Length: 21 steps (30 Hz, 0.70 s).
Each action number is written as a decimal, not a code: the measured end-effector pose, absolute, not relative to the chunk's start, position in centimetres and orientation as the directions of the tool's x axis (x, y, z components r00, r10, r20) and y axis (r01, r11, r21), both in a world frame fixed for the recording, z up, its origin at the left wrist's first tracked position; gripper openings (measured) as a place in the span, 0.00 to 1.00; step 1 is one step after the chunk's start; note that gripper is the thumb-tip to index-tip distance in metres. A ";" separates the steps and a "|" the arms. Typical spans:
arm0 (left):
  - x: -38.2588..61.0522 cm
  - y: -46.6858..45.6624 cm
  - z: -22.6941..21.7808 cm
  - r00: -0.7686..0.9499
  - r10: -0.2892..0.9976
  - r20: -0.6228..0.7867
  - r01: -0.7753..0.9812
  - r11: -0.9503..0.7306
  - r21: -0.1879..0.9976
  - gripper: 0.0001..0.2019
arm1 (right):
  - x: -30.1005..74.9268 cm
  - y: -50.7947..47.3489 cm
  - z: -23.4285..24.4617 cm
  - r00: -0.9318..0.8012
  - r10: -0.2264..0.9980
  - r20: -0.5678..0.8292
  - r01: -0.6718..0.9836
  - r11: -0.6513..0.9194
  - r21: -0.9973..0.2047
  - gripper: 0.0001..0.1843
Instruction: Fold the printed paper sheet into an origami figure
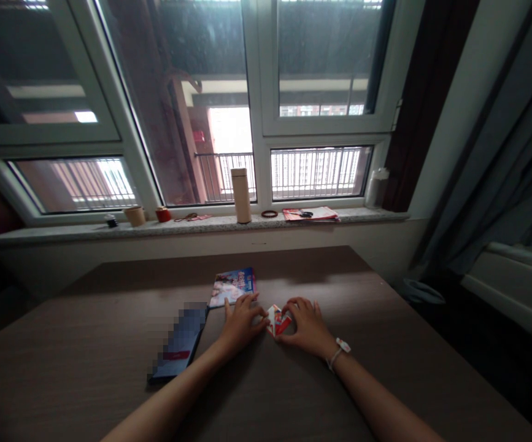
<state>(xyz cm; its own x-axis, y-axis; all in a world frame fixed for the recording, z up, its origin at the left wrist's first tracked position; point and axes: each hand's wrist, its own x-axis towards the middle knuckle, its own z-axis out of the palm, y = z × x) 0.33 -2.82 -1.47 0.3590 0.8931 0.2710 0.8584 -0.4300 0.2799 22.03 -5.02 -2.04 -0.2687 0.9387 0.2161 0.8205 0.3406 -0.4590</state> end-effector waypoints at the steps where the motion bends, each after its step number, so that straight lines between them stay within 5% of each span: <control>1: 0.4 -2.7 -1.6 0.363 0.889 0.280 0.855 -0.437 0.280 0.08 | 22.1 -4.9 -2.1 -0.274 0.937 0.216 0.818 0.345 -0.461 0.32; 8: 0.4 -2.5 -1.9 0.361 0.878 0.314 0.861 -0.444 0.250 0.18 | 22.3 -4.2 -2.5 -0.238 0.931 0.277 0.802 0.349 -0.484 0.21; 21: 0.6 -2.6 -1.9 0.386 0.869 0.310 0.839 -0.471 0.274 0.15 | 22.2 -3.8 -3.2 -0.256 0.891 0.376 0.719 0.435 -0.542 0.18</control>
<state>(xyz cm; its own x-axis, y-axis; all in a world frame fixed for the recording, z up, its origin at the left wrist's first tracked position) 0.60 -2.61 -1.95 0.3862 0.8687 0.3102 0.8386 -0.4707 0.2742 22.17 -3.76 -3.20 -0.2560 0.8907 0.3757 0.7189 0.4352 -0.5420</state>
